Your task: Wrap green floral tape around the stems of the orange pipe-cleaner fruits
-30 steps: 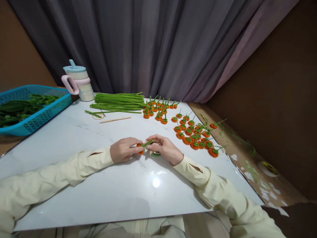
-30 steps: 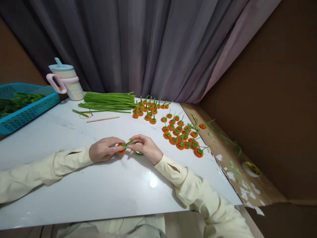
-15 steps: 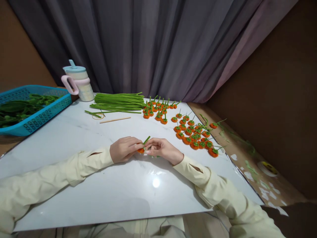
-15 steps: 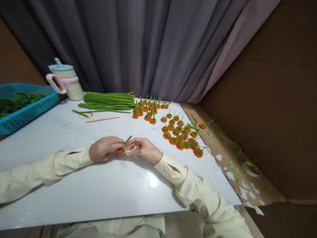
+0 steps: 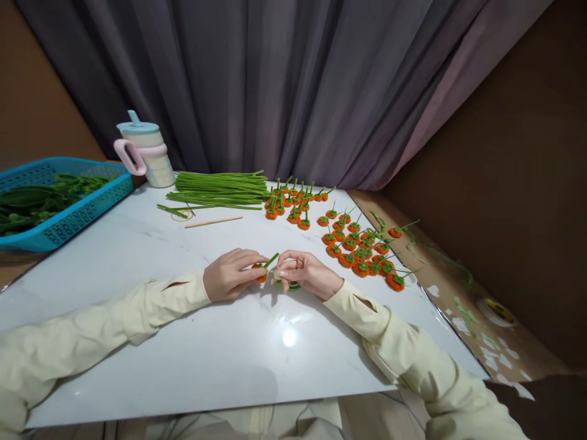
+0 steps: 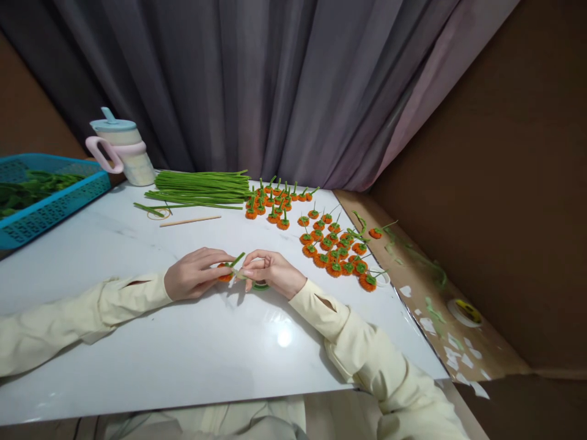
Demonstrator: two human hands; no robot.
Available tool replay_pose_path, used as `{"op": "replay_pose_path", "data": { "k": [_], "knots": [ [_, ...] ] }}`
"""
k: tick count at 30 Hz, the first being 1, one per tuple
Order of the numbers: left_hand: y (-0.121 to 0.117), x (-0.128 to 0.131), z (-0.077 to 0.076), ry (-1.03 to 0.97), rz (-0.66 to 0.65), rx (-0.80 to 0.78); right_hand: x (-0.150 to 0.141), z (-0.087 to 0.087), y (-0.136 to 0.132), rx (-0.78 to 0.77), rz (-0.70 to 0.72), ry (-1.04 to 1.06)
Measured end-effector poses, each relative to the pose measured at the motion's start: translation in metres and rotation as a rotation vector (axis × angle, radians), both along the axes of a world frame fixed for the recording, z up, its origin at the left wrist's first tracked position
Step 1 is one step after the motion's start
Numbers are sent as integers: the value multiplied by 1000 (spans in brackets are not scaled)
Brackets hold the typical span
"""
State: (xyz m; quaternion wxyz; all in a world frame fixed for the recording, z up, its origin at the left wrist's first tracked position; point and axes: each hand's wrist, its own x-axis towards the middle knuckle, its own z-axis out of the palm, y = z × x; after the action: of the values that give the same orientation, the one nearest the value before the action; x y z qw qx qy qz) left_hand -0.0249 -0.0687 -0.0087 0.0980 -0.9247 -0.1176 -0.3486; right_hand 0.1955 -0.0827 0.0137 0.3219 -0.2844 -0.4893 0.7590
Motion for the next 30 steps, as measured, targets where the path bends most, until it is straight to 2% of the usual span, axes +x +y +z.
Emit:
{"op": "replay_pose_path", "data": {
  "k": [7, 14, 19, 22, 30],
  "knots": [
    [0, 0, -1, -8, 4, -33, 0, -7, 1, 68, -75, -4],
    [-3, 0, -2, -87, 6, -207, -5, 0, -8, 175, -140, -36],
    [-2, -1, -3, -68, 9, -210, -8, -2, -11, 247, -238, -100],
    [-1, -1, -3, -71, 4, -206, -9, -5, -12, 240, -246, -130],
    [-3, 1, -3, -81, 15, -214, -10, -5, -13, 287, -346, -111]
  ]
}}
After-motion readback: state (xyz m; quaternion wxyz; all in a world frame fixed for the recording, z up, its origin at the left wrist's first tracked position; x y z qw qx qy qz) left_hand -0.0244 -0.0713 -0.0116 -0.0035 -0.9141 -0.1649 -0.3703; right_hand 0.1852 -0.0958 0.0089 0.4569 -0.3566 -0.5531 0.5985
